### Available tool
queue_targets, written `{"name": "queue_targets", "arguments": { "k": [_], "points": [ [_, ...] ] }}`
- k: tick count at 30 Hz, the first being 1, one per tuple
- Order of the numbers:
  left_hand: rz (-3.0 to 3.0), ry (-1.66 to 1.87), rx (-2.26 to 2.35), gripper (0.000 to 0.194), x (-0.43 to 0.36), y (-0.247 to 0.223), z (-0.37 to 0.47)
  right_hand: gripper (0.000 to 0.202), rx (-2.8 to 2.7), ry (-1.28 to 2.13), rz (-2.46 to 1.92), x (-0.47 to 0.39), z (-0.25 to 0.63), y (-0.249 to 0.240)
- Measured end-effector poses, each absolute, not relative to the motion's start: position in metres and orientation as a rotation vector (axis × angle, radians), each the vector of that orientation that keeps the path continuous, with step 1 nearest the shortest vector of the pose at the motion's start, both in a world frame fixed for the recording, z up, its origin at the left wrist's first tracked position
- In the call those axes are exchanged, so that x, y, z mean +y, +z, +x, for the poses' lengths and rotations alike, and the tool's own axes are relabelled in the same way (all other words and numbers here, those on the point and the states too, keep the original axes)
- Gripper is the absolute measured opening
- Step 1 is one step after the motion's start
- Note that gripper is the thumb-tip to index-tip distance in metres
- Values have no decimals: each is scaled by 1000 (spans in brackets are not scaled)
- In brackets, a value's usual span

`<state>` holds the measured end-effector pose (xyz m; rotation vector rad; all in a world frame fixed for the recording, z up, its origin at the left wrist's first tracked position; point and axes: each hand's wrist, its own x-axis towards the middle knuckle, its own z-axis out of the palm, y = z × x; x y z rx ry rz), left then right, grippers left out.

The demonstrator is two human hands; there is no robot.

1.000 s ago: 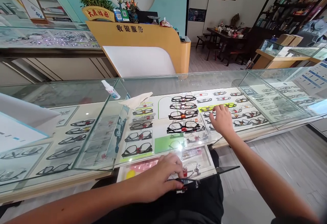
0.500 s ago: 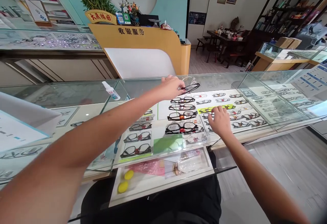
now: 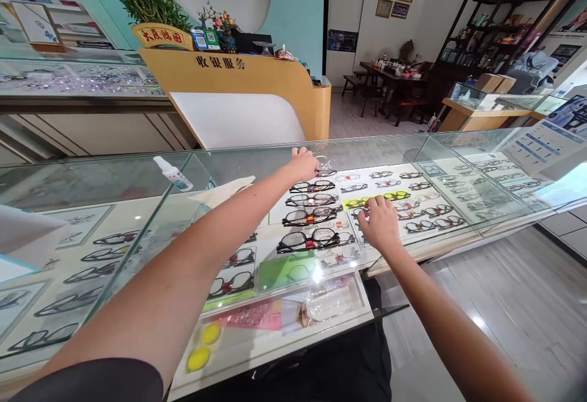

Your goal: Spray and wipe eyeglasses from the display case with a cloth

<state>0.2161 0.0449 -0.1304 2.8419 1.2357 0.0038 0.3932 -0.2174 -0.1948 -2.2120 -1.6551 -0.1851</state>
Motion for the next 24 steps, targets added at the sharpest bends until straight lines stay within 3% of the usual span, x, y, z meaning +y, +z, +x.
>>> {"name": "queue_targets", "arguments": {
  "k": [5,19,24],
  "points": [
    [2858,-15,1212,27,44,-136,215,18,-1658,-182,-2223,-217,393,-196],
    [2818,-34,1166,45,57,-139,211,21,-1656,-144,-2249,-218,391,-192],
    [2888,80,1083,40,54,-145,204,22,-1652,-128,-2268,-217,391,-192]
  ]
}}
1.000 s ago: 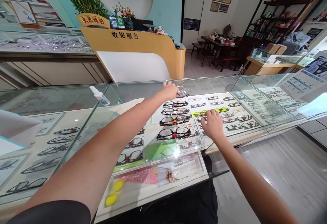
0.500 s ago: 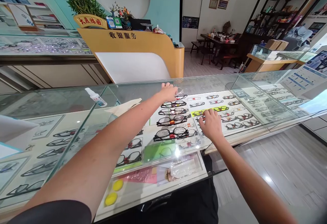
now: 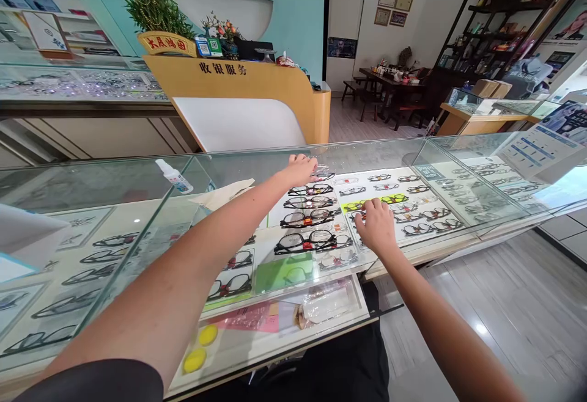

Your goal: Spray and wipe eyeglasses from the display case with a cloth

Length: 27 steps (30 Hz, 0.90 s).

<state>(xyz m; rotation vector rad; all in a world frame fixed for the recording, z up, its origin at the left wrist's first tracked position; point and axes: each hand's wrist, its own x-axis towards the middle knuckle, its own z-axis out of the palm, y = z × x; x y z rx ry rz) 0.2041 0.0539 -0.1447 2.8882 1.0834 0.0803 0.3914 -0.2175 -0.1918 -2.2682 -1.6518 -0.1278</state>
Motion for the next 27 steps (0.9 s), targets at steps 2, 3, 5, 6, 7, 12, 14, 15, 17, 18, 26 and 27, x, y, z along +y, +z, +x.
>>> {"name": "queue_targets", "arguments": {
  "k": [2,3,5,6,7,12,14,15,17,18,26,27],
  "points": [
    [2934,160,1047,33,50,-146,201,22,-1652,-121,-2272,-218,391,-192],
    [2957,200,1027,29,48,-147,200,22,-1652,-119,-2273,-218,391,-191],
    [2996,264,988,19,44,-149,196,23,-1653,-118,-2274,-218,391,-192],
    [3011,285,970,14,43,-150,194,23,-1653,-119,-2273,-218,391,-192],
    [3022,302,956,10,42,-151,193,24,-1653,-121,-2272,-218,391,-192],
    [3033,387,939,10,39,-151,186,24,-1651,-124,-2270,-218,391,-191],
    [3026,441,941,13,33,-143,182,24,-1648,-114,-2271,-218,392,-191],
    [3022,476,939,15,27,-137,180,24,-1648,-111,-2270,-217,393,-191],
    [3015,555,929,18,10,-121,170,25,-1649,-115,-2267,-217,395,-192],
    [3014,597,914,18,-2,-112,163,26,-1652,-122,-2267,-217,396,-193],
    [3118,873,747,20,-148,-106,17,31,-1717,-224,-2269,-218,404,-201],
    [3097,884,808,18,-166,-116,-5,32,-1725,-236,-2272,-218,407,-203]
  ]
}}
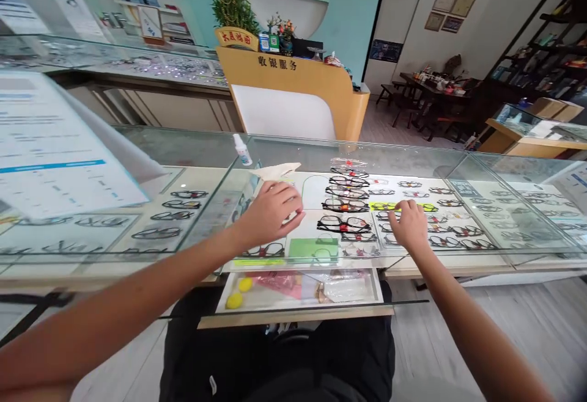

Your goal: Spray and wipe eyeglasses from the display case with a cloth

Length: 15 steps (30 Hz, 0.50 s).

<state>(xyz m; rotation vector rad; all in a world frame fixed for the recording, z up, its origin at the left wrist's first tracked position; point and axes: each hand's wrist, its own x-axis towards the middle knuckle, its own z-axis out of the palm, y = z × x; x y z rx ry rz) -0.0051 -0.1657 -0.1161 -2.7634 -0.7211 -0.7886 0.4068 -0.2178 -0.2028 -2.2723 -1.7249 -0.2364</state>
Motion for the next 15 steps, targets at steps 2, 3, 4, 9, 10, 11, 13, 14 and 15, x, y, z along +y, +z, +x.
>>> {"name": "queue_targets", "arguments": {
  "k": [2,3,4,9,10,11,13,14,15],
  "points": [
    [-2703,-843,-889,16,-198,-138,-44,31,-1735,-243,-2265,-217,412,-202],
    [-2674,-839,-979,15,-212,-148,-61,28,-1734,-244,-2239,-217,411,-199],
    [-2647,-817,-1062,14,-224,-158,-75,25,-1743,-253,-2175,-219,407,-194],
    [-2464,-678,-1505,21,-267,-189,-114,13,-2141,-249,-1305,-256,315,-127],
    [-2419,-660,-1595,24,-272,-194,-118,13,-2278,-135,-1149,-267,286,-113],
    [-2377,-646,-1675,27,-278,-198,-121,14,-2405,10,-1033,-277,256,-103],
    [-2321,-620,-1798,36,-286,-206,-125,23,-2632,350,-945,-291,202,-97],
    [-2301,-607,-1846,41,-289,-210,-126,27,-2708,489,-953,-294,179,-103],
    [-2283,-597,-1889,48,-292,-213,-127,30,-2758,612,-963,-294,160,-113]
  ]
}}
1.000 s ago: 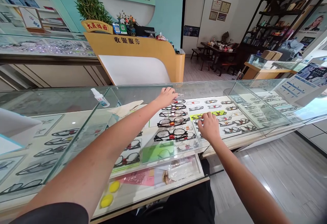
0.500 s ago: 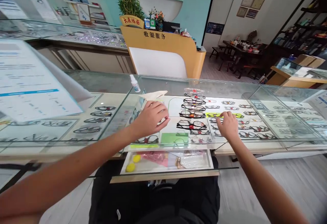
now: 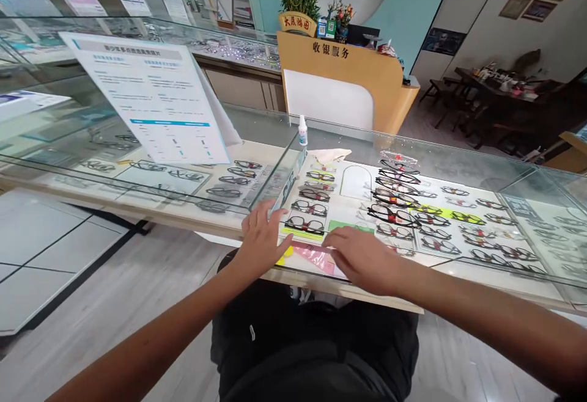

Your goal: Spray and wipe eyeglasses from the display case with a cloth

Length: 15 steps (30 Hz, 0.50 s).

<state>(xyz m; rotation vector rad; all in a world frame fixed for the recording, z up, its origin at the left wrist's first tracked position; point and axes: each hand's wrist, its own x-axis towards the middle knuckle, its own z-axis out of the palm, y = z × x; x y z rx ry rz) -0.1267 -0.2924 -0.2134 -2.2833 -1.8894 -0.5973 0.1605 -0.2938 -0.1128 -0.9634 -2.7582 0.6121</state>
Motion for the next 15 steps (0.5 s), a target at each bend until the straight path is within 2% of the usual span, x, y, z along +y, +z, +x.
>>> {"name": "queue_targets", "arguments": {
  "k": [4,10,15],
  "points": [
    [-2259,-562,-2016,67,-303,-218,-126,37,-2839,912,-1064,-272,112,-180],
    [-2293,-551,-2181,80,-317,-214,-126,33,-2690,632,-1415,-227,70,-261],
    [-2303,-535,-2239,78,-321,-211,-127,39,-2598,472,-1500,-186,60,-299]
  ]
}}
